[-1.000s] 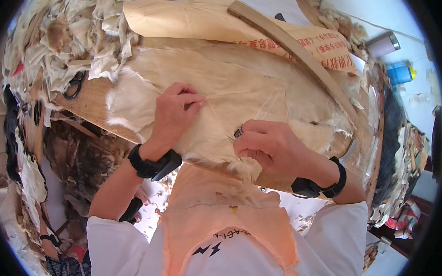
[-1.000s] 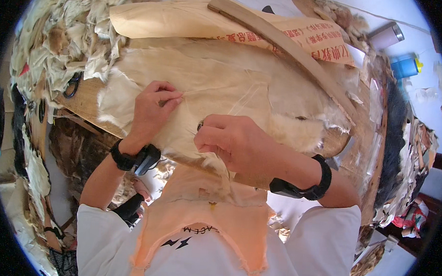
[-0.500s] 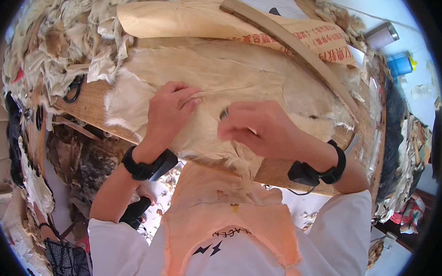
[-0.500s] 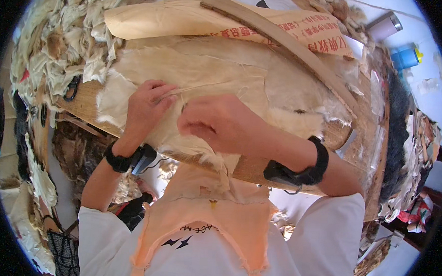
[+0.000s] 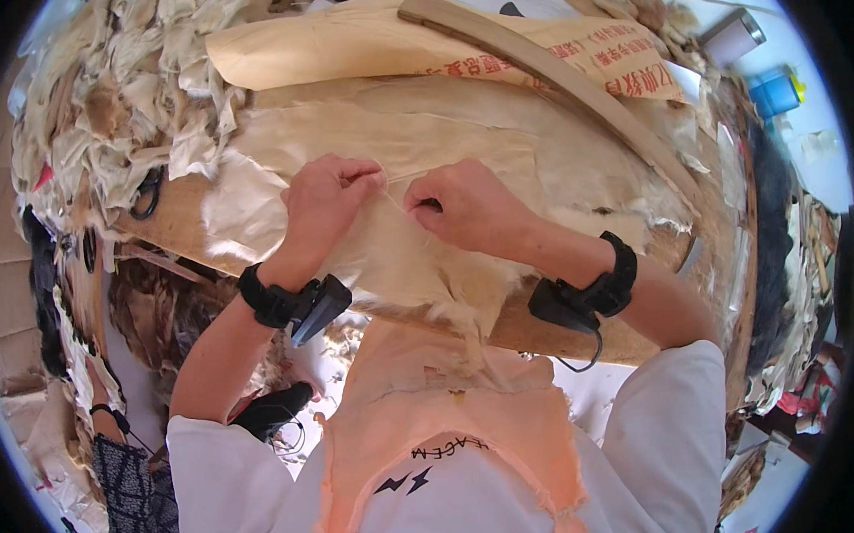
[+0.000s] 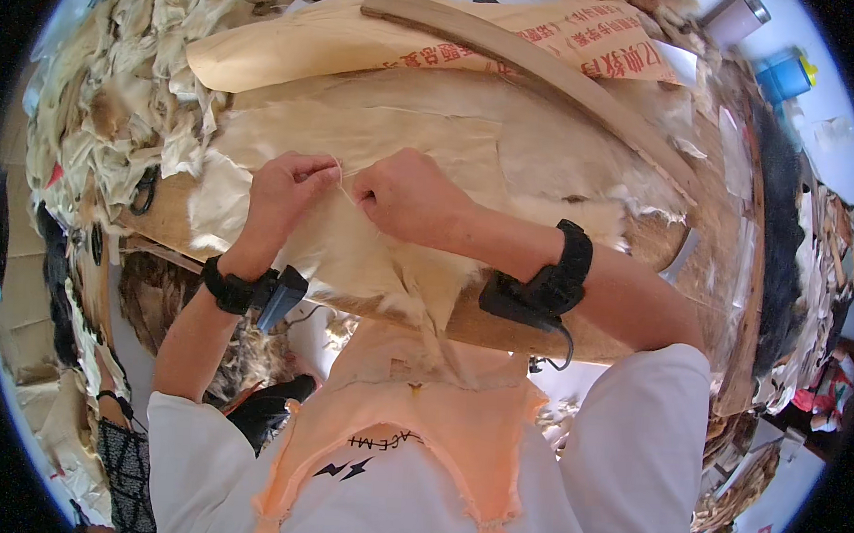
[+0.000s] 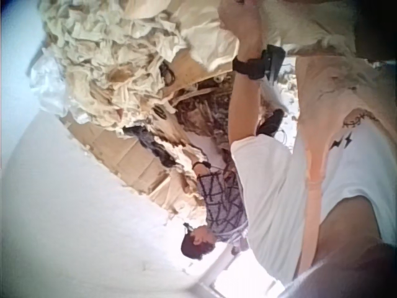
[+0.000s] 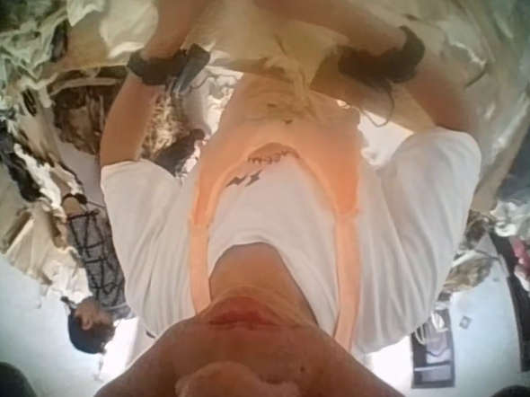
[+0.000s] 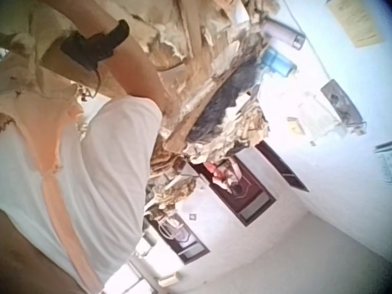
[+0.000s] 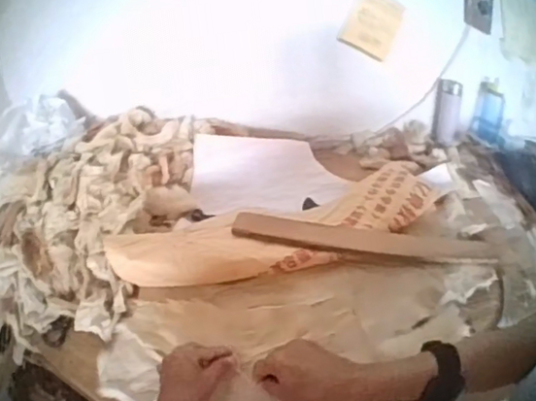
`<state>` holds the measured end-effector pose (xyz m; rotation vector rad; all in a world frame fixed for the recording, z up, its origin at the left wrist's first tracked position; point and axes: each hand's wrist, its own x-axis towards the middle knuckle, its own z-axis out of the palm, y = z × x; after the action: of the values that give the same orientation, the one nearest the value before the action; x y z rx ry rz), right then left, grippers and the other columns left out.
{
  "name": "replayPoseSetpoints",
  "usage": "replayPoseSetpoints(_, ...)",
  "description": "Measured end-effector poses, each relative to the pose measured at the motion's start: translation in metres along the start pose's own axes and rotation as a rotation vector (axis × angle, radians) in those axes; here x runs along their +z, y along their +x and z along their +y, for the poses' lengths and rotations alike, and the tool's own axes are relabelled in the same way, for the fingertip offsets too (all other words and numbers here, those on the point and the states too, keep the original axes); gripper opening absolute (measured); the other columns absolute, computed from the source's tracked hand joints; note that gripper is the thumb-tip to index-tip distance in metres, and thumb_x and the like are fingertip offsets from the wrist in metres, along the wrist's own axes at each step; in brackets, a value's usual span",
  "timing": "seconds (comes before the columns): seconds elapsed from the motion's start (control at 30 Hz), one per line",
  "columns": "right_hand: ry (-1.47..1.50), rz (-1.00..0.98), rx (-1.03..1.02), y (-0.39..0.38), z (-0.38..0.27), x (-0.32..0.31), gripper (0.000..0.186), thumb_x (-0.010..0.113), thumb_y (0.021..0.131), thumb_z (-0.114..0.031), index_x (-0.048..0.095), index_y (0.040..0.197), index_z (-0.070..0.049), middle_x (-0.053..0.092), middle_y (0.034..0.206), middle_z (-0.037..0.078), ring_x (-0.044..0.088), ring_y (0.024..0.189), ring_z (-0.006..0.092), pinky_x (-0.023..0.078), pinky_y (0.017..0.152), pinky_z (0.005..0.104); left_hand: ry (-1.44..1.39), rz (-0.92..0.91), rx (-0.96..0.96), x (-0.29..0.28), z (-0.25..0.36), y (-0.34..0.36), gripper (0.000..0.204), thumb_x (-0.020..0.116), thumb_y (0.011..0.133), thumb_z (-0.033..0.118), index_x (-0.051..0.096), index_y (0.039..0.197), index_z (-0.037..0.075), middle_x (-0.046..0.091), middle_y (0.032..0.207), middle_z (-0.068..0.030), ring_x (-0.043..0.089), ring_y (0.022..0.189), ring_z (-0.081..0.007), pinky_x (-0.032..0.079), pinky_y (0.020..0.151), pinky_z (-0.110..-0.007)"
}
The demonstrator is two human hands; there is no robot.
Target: Cutting and sewing together animal hides using a template and a hand knife.
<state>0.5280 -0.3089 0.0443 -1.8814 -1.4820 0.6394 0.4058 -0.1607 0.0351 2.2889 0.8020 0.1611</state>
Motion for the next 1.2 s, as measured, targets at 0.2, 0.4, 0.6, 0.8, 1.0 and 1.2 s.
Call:
replayPoseSetpoints(0.2, -0.147, 0.033, -0.006, -0.015, 0.011, -0.009, 0.01, 0.059, 0.072, -0.009, 0.064, 0.079, -0.004, 0.062, 0.074, 0.013, 0.059, 0.07, 0.0307, 0.047, 0.062, 0.0356, -0.048, -0.041, -0.065, 0.01, -0.007, 0.004, 0.022, 0.067, 0.077, 0.022, 0.065, 0.09, 0.005, 0.063, 0.079, -0.0077, 0.059, 0.073, -0.0147, 0.047, 0.067, -0.026)
replayPoseSetpoints(0.4, 0.374, -0.231, -0.239, -0.034, -0.052, -0.051, 0.007, 0.059, 0.072, -0.008, 0.063, 0.075, -0.003, 0.061, 0.069, 0.014, 0.058, 0.065, 0.0315, 0.046, 0.06, 0.0368, 0.068, 0.007, -0.01, 0.007, -0.006, 0.001, 0.015, 0.064, 0.075, 0.025, 0.068, 0.08, 0.011, 0.063, 0.081, -0.006, 0.06, 0.08, -0.0235, 0.042, 0.072, -0.038)
replayPoseSetpoints(0.6, 0.317, -0.138, -0.208, -0.007, -0.041, -0.035, 0.008, 0.061, 0.071, -0.009, 0.064, 0.074, -0.003, 0.061, 0.067, 0.014, 0.057, 0.058, 0.0269, 0.046, 0.056, 0.0332, 0.06, 0.016, 0.202, -0.007, 0.003, -0.014, 0.016, 0.065, 0.076, 0.024, 0.071, 0.088, 0.015, 0.06, 0.074, -0.006, 0.058, 0.075, -0.0235, 0.042, 0.071, -0.037)
replayPoseSetpoints(0.8, 0.137, -0.071, 0.028, 0.007, -0.005, -0.001, 0.012, 0.063, 0.07, -0.007, 0.067, 0.081, -0.004, 0.063, 0.07, 0.012, 0.059, 0.062, 0.0283, 0.047, 0.059, 0.0327, -0.138, -0.127, -0.105, -0.02, 0.018, -0.042, 0.023, 0.067, 0.073, 0.026, 0.07, 0.094, 0.015, 0.057, 0.07, -0.0067, 0.056, 0.071, -0.0226, 0.041, 0.068, -0.037)
replayPoseSetpoints(1.0, -0.061, -0.055, -0.005, 0.003, -0.001, 0.002, 0.014, 0.061, 0.071, -0.009, 0.066, 0.081, -0.002, 0.063, 0.074, 0.014, 0.06, 0.067, 0.0293, 0.047, 0.061, 0.0347, 0.21, 0.145, 0.082, 0.002, 0.0, -0.015, 0.03, 0.067, 0.075, 0.029, 0.068, 0.096, 0.007, 0.061, 0.076, -0.0112, 0.06, 0.07, -0.0224, 0.046, 0.065, -0.031)
replayPoseSetpoints(1.2, -0.062, 0.032, 0.033, -0.025, 0.008, -0.017, 0.012, 0.061, 0.073, -0.009, 0.066, 0.082, -0.003, 0.063, 0.075, 0.013, 0.06, 0.067, 0.0285, 0.047, 0.061, 0.0339, 0.134, 0.024, -0.008, 0.014, -0.005, -0.002, 0.016, 0.057, 0.081, 0.023, 0.064, 0.087, 0.01, 0.06, 0.087, -0.0089, 0.057, 0.087, -0.0285, 0.038, 0.074, -0.043)
